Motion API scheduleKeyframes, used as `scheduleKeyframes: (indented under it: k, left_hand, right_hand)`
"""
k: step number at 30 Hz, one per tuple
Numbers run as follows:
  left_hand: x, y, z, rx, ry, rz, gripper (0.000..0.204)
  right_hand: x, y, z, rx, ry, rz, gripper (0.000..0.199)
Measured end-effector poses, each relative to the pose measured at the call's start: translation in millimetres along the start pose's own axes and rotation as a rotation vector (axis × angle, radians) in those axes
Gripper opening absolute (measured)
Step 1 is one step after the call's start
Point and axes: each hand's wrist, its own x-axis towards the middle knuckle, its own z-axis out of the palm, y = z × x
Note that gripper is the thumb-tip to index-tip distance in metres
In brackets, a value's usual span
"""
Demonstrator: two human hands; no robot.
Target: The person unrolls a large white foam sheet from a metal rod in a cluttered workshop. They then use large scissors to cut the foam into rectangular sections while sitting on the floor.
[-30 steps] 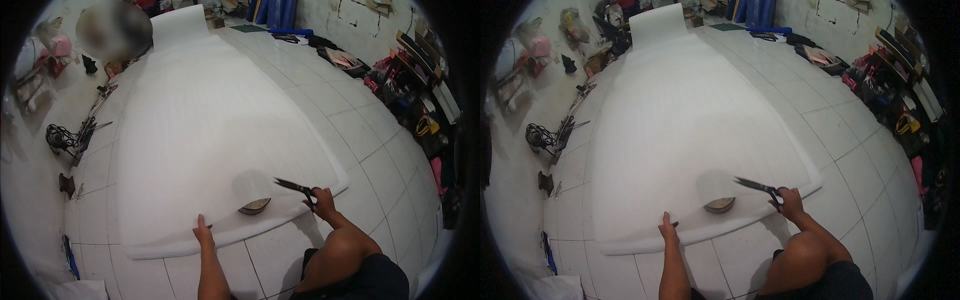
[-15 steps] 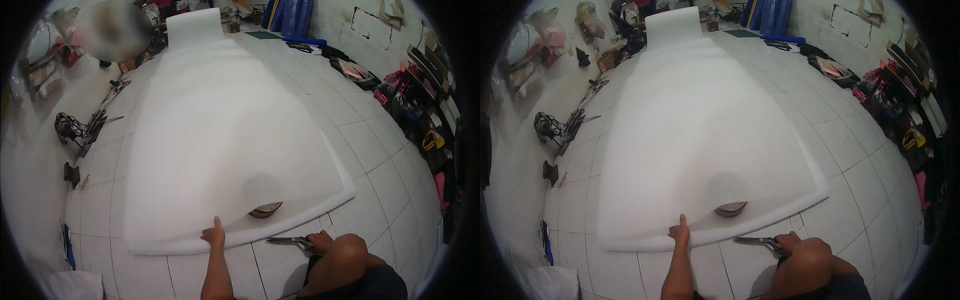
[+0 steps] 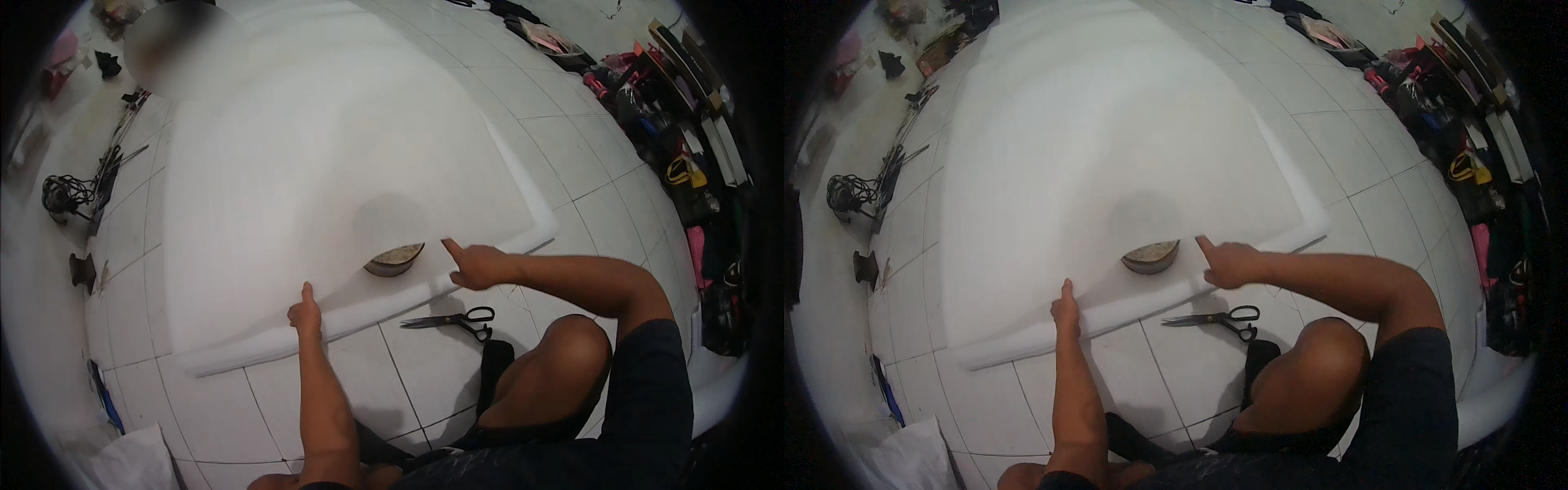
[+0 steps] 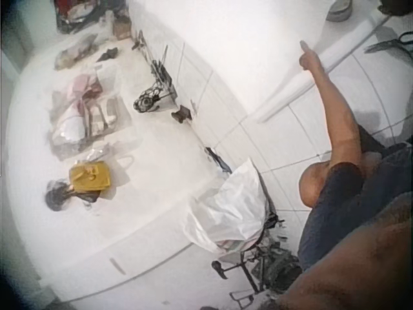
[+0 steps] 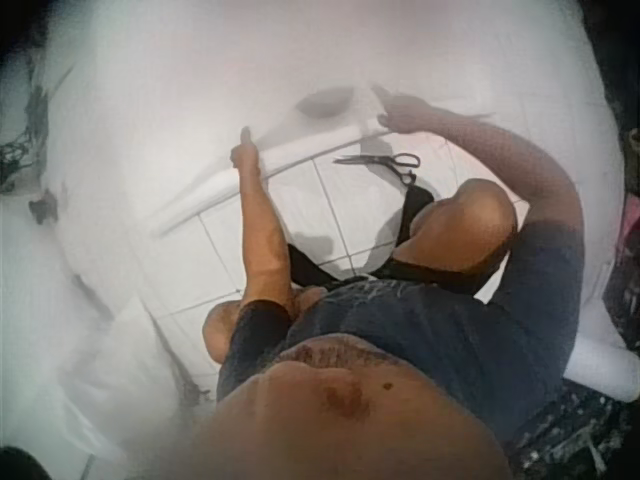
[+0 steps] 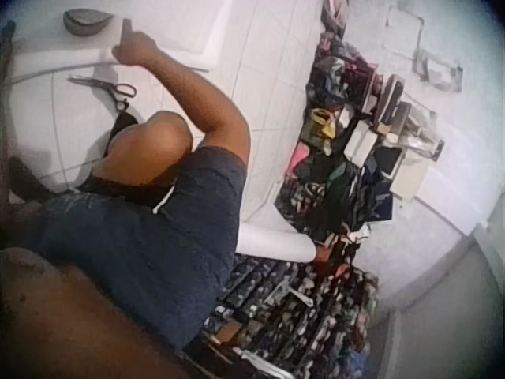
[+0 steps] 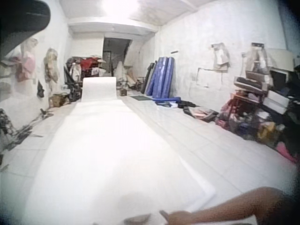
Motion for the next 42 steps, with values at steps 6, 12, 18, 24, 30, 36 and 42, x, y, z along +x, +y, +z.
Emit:
scheduleKeyframes:
  k: [6, 12, 18, 24, 30, 36, 42]
  left_hand:
    - [13, -16, 11, 0.052, 0.068, 0.032, 0.092]
    - [27, -24, 23, 0.443, 0.083, 0.169, 0.108]
    - [10, -3, 3, 0.398, -0.054, 0.21, 0.105]
    - [83, -46, -23, 0.41, 0.001, 0.106, 0.106]
    - [51, -5, 25, -0.027, 0.043, 0.059, 0.088]
    - [45, 63, 32, 0.111, -0.063, 0.188, 0.072]
    - [56, 37, 22, 0.159, -0.145, 0.303, 0.067]
  right_hand:
    - [38, -51, -47, 0.069, 0.178, 0.011, 0.059]
    - [142, -17, -2, -0.044, 0.193, -0.432, 0.049]
    - [88, -57, -32, 0.076, 0.306, -0.259, 0.045]
    - [26, -74, -10, 0.137, 0.473, -0.642, 0.032]
    - [-4, -44, 38, 0.188, 0.115, -0.629, 0.039]
    - [-14, -32, 49, 0.239, -0.123, -0.684, 0.038]
    - [4, -30, 59, 0.182, -0.112, -0.736, 0.043]
